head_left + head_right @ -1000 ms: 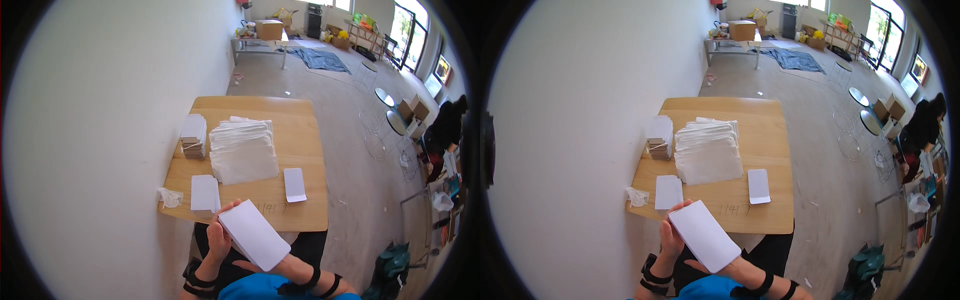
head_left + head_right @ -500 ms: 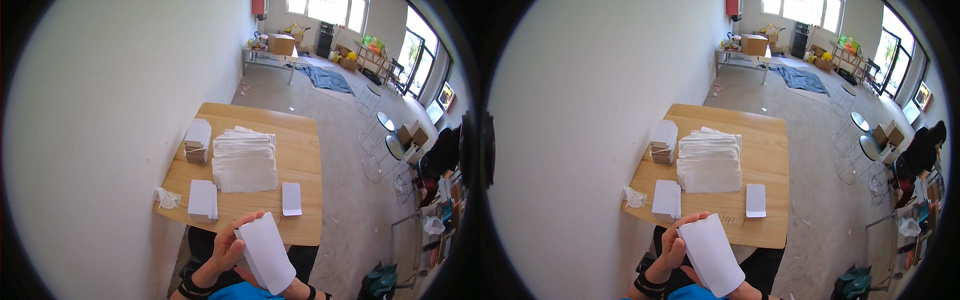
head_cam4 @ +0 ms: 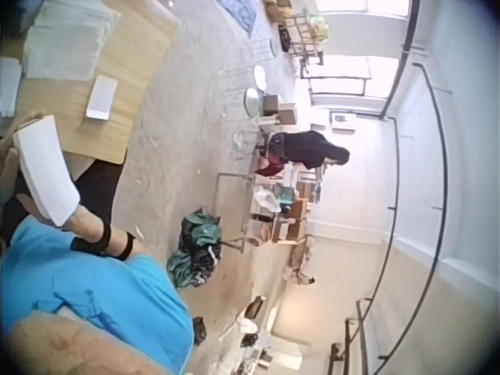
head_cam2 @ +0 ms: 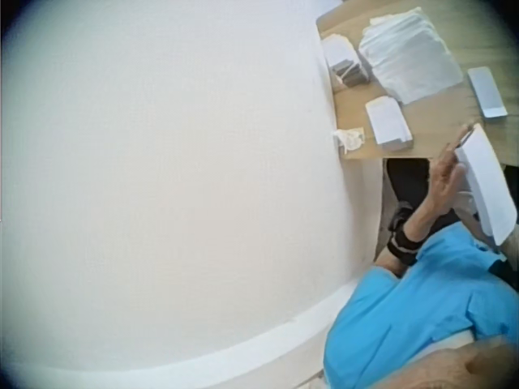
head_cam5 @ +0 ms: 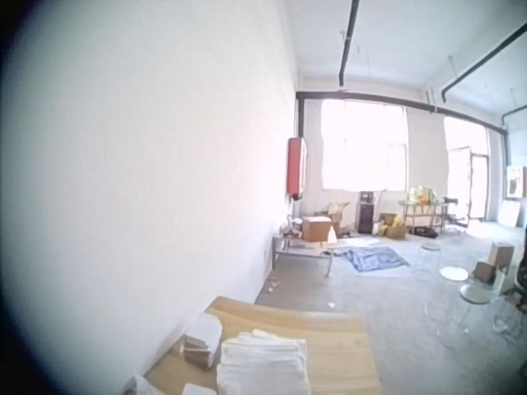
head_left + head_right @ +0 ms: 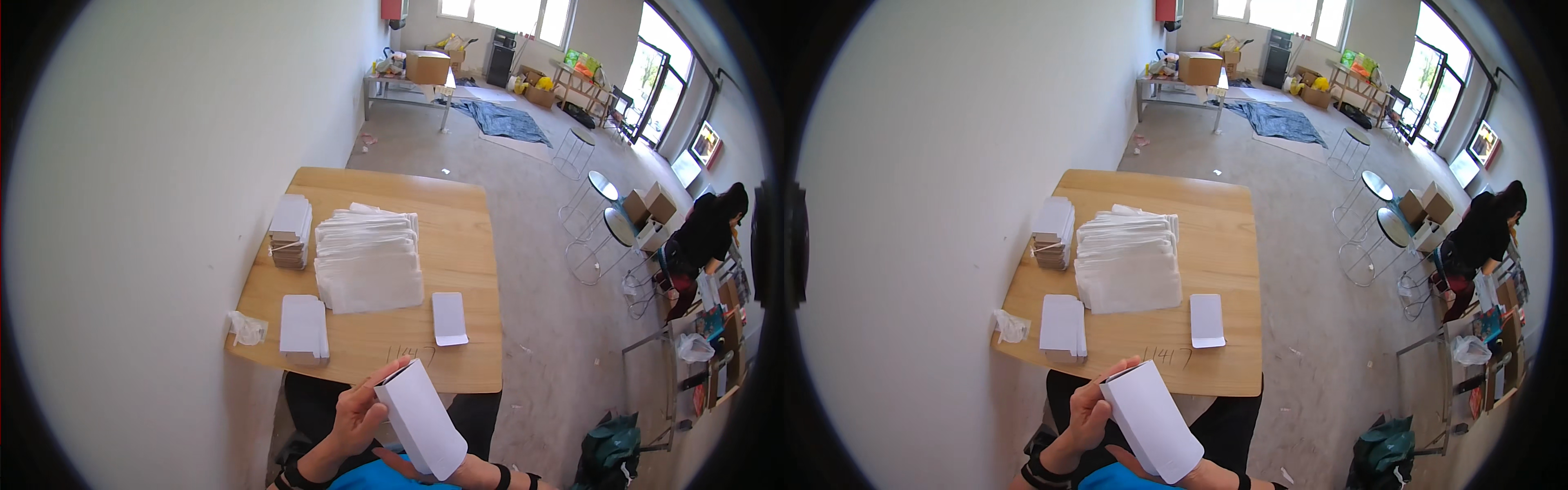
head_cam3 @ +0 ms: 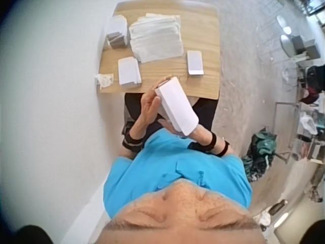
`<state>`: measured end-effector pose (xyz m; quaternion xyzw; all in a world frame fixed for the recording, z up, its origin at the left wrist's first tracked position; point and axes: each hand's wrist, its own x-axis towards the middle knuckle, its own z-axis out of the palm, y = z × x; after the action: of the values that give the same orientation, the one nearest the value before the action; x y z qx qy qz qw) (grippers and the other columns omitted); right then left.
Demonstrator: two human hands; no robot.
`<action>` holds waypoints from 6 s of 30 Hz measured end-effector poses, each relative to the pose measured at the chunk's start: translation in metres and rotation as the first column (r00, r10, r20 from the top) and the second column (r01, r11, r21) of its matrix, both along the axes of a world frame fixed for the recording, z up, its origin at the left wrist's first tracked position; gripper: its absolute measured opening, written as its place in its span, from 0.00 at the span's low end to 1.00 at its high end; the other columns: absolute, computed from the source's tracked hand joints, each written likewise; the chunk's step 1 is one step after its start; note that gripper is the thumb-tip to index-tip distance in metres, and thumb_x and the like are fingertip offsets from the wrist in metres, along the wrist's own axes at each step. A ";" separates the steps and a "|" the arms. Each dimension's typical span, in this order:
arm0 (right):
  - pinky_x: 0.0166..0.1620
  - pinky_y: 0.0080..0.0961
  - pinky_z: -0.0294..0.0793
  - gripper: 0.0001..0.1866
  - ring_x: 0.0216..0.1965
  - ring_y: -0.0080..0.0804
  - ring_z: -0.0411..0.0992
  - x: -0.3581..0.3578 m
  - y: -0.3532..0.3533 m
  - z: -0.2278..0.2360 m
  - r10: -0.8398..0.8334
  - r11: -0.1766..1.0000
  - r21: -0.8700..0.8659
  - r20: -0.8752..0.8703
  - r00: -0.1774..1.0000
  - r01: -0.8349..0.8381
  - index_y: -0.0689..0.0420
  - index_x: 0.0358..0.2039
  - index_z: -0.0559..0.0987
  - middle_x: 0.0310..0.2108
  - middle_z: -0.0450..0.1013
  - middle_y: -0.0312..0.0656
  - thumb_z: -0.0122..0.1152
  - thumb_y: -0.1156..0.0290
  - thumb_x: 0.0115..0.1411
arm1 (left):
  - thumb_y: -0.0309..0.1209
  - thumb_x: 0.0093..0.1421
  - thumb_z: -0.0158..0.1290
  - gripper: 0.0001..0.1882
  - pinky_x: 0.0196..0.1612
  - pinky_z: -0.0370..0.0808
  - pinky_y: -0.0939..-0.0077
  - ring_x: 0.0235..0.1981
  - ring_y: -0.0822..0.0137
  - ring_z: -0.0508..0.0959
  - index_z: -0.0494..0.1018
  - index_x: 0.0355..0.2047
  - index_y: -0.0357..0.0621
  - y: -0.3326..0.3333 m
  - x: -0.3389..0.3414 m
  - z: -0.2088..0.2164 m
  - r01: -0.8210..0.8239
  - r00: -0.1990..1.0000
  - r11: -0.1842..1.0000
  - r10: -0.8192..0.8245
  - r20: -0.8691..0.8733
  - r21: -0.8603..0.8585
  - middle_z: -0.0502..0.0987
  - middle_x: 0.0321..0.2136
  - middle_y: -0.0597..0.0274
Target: Folding and stacking small white cardboard boxes at a wooden table.
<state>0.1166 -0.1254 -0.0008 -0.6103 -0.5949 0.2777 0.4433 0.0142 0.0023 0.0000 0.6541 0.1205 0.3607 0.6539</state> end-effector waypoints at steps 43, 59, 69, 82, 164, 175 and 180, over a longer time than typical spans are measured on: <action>0.48 0.29 0.73 0.35 0.48 0.39 0.73 0.008 0.003 0.006 -0.084 0.962 -0.264 -0.513 0.854 -0.063 0.63 0.58 0.65 0.47 0.71 0.52 0.63 0.54 0.58 | 0.37 0.67 0.46 0.26 0.59 0.63 0.72 0.56 0.66 0.69 0.62 0.59 0.31 0.010 -0.007 -0.049 0.078 0.993 0.964 -0.097 -0.062 -0.256 0.69 0.57 0.51; 0.62 0.30 0.60 0.45 0.60 0.43 0.59 0.004 0.007 0.008 -0.061 0.978 -0.204 -0.477 0.877 -0.043 0.69 0.63 0.51 0.57 0.58 0.61 0.59 0.49 0.60 | 0.26 0.68 0.42 0.20 0.57 0.67 0.71 0.52 0.63 0.74 0.62 0.57 0.26 0.003 0.008 -0.072 -0.076 0.994 0.970 0.055 -0.099 -0.229 0.73 0.51 0.48; 0.67 0.29 0.48 0.45 0.67 0.40 0.47 0.020 0.006 -0.005 0.020 0.913 -0.278 -0.701 0.713 -0.300 0.65 0.66 0.45 0.65 0.49 0.55 0.49 0.45 0.64 | 0.32 0.67 0.47 0.22 0.56 0.68 0.70 0.51 0.60 0.73 0.64 0.56 0.28 -0.001 -0.009 -0.072 -0.102 0.949 0.944 -0.002 -0.316 -0.314 0.72 0.52 0.48; 0.66 0.28 0.49 0.41 0.66 0.38 0.50 -0.017 0.024 -0.132 -0.020 0.999 -0.053 -0.588 0.809 -0.014 0.60 0.66 0.53 0.66 0.52 0.50 0.56 0.50 0.62 | 0.36 0.69 0.43 0.25 0.56 0.67 0.64 0.54 0.52 0.70 0.62 0.59 0.29 0.009 -0.005 -0.100 -0.049 0.938 0.983 0.106 -0.330 0.177 0.67 0.55 0.39; 0.59 0.30 0.62 0.32 0.55 0.35 0.66 0.067 -0.108 -0.047 -0.102 0.943 -0.081 -0.994 0.048 0.322 0.64 0.58 0.67 0.53 0.70 0.44 0.66 0.67 0.55 | 0.25 0.67 0.43 0.20 0.52 0.71 0.58 0.53 0.39 0.70 0.61 0.58 0.28 -0.038 0.086 -0.097 0.280 0.907 0.872 -0.102 -0.409 0.402 0.66 0.55 0.32; 0.57 0.29 0.64 0.32 0.54 0.35 0.67 0.066 -0.109 -0.046 -0.099 0.943 -0.072 -0.993 0.068 0.325 0.64 0.57 0.67 0.51 0.71 0.44 0.67 0.66 0.54 | 0.22 0.66 0.42 0.20 0.50 0.72 0.55 0.52 0.37 0.70 0.61 0.58 0.29 -0.038 0.085 -0.083 0.340 0.842 0.892 -0.147 -0.519 0.298 0.66 0.54 0.29; 0.56 0.29 0.65 0.32 0.53 0.35 0.67 0.065 -0.109 -0.047 -0.100 0.944 -0.070 -0.992 0.078 0.321 0.64 0.56 0.68 0.50 0.71 0.44 0.67 0.66 0.54 | 0.21 0.66 0.42 0.20 0.50 0.73 0.55 0.51 0.37 0.71 0.61 0.58 0.30 -0.035 0.084 -0.095 0.335 0.857 0.874 -0.127 -0.499 0.353 0.66 0.53 0.29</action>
<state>0.1815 -0.2342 -0.0473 -0.3100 -0.0746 0.4939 0.8090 0.0978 -0.0326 -0.0952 0.8574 0.1089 0.1293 0.4861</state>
